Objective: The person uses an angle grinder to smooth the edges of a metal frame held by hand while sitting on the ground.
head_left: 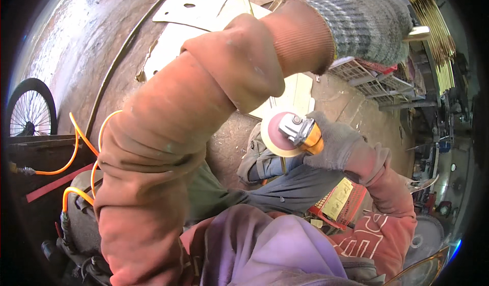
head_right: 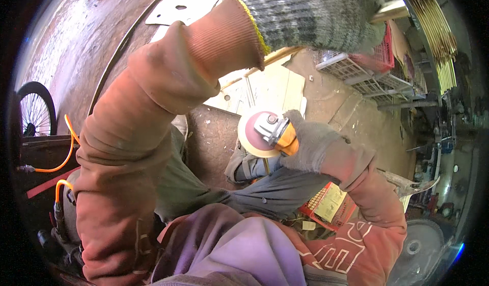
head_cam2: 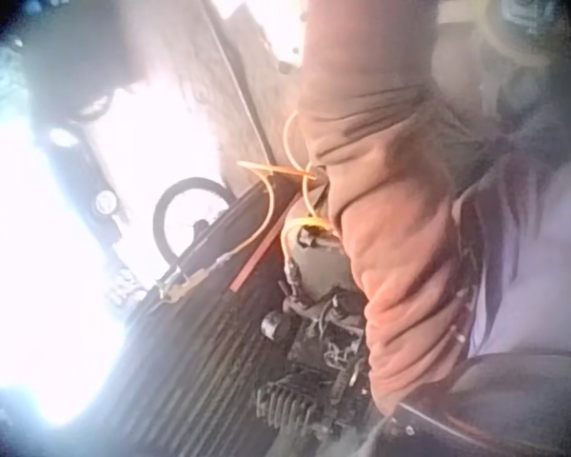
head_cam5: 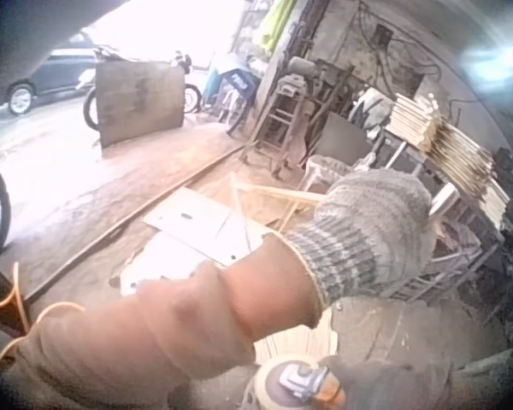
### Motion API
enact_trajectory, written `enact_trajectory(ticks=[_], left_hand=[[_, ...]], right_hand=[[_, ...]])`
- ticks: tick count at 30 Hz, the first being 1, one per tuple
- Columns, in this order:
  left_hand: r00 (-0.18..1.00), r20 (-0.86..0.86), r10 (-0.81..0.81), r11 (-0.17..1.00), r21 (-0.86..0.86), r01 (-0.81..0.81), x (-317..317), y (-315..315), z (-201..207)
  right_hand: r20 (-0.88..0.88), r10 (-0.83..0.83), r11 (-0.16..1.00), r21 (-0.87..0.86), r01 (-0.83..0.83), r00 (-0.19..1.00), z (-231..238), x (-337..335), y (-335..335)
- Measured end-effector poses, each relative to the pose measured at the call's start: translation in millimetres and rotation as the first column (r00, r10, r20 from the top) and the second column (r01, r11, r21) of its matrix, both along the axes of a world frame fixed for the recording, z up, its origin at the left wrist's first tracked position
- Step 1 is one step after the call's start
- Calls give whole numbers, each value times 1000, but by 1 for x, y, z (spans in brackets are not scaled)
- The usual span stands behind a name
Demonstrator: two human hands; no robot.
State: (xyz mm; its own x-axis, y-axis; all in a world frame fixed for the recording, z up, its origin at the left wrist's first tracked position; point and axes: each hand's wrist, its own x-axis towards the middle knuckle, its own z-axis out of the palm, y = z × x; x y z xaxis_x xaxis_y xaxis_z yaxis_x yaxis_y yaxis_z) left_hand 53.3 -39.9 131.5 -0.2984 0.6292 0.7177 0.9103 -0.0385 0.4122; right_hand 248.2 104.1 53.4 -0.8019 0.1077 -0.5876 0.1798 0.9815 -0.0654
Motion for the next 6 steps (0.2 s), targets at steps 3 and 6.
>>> enact_trajectory(ticks=[3, 6], left_hand=[[994, -7, 105, 991, -80, -106, 12, 4, 5], [984, -44, 171, 981, -80, -174, 21, 2, 4]], right_hand=[[-165, -29, 997, -76, 17, 986, -12, -5, 11], [-203, -52, 995, -92, 34, 978, -23, -15, 17]])
